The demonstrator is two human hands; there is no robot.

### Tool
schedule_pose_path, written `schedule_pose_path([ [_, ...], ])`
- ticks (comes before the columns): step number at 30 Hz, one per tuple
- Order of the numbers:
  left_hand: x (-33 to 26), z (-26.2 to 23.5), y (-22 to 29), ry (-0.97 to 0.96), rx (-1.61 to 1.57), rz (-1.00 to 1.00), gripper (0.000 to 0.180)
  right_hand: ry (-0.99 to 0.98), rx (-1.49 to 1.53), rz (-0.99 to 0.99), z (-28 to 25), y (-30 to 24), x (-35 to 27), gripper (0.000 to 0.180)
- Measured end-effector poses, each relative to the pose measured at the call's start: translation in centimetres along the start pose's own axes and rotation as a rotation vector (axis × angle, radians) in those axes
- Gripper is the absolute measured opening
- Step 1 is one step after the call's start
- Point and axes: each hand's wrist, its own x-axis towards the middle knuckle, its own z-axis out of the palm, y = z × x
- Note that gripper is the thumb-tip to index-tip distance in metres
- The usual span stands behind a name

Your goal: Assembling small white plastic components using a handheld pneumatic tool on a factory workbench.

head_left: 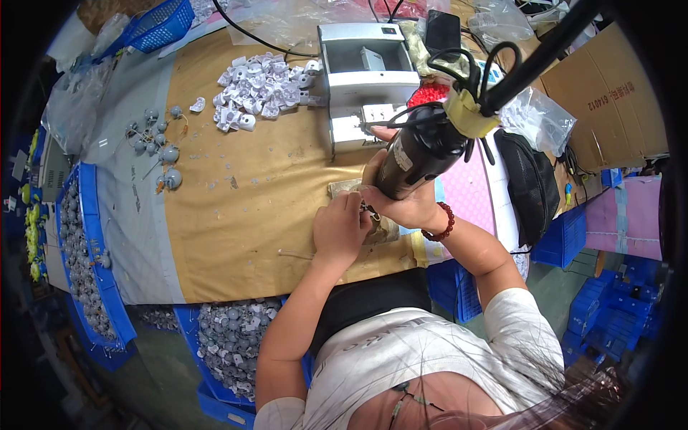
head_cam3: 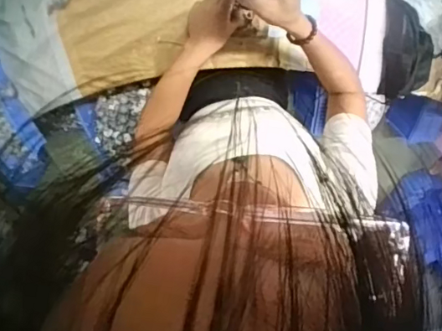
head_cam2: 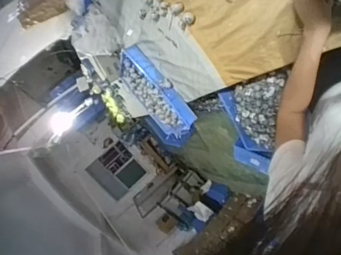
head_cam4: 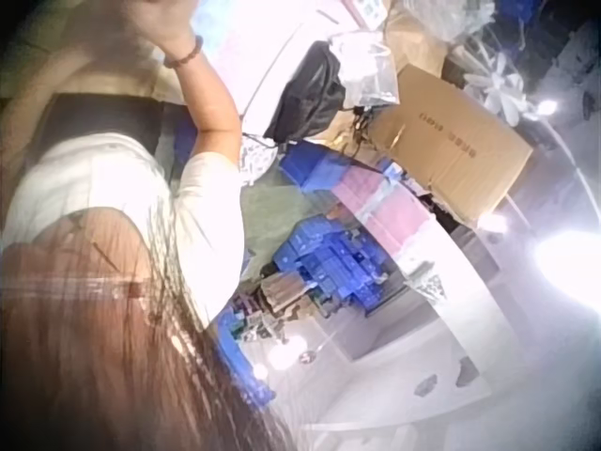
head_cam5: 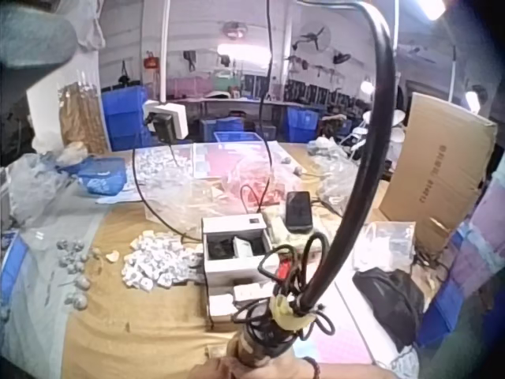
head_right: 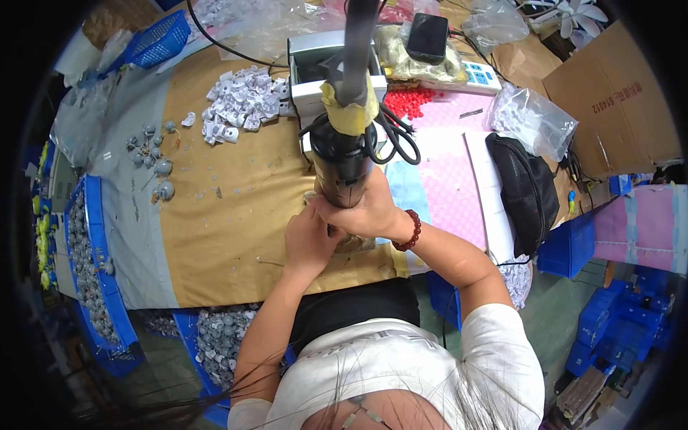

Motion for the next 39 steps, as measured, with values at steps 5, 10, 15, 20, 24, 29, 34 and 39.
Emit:
schedule_pose_path([
  [5,0.0,-0.2,-0.3,0.018,-0.003,0.063,0.031,-0.067,-0.15,-0.107,-0.2,1.3,-1.2,0.077],
  [10,-0.1,-0.3,-0.5,0.057,-0.049,0.094,0.038,-0.137,-0.061,-0.182,-0.1,1.2,-1.5,0.073],
  [15,0.0,-0.9,0.1,0.026,-0.112,0.053,0.039,-0.128,-0.137,-0.248,0.1,1.2,-1.8,0.072],
  [20,0.0,-0.2,-0.4,0.032,-0.127,0.06,0.036,-0.034,-0.179,-0.152,0.3,1.3,-2.4,0.064],
  [24,0.5,-0.8,0.4,-0.062,-0.084,-0.032,0.033,-0.004,-0.208,-0.119,-0.2,1.4,-2.0,0.058],
  [29,0.3,-1.5,0.8,-0.049,-0.032,-0.085,0.04,0.381,0.124,0.268,-5.3,0.9,1.8,0.049],
  [34,0.3,-0.8,0.7,-0.019,-0.065,-0.019,0.036,0.57,-0.627,0.213,-17.0,8.0,1.3,0.058],
  [39,-0.6,-0.6,-0.1,0.022,-0.106,0.03,0.036,0.476,-1.126,-0.146,-14.6,6.0,-1.0,0.041],
])
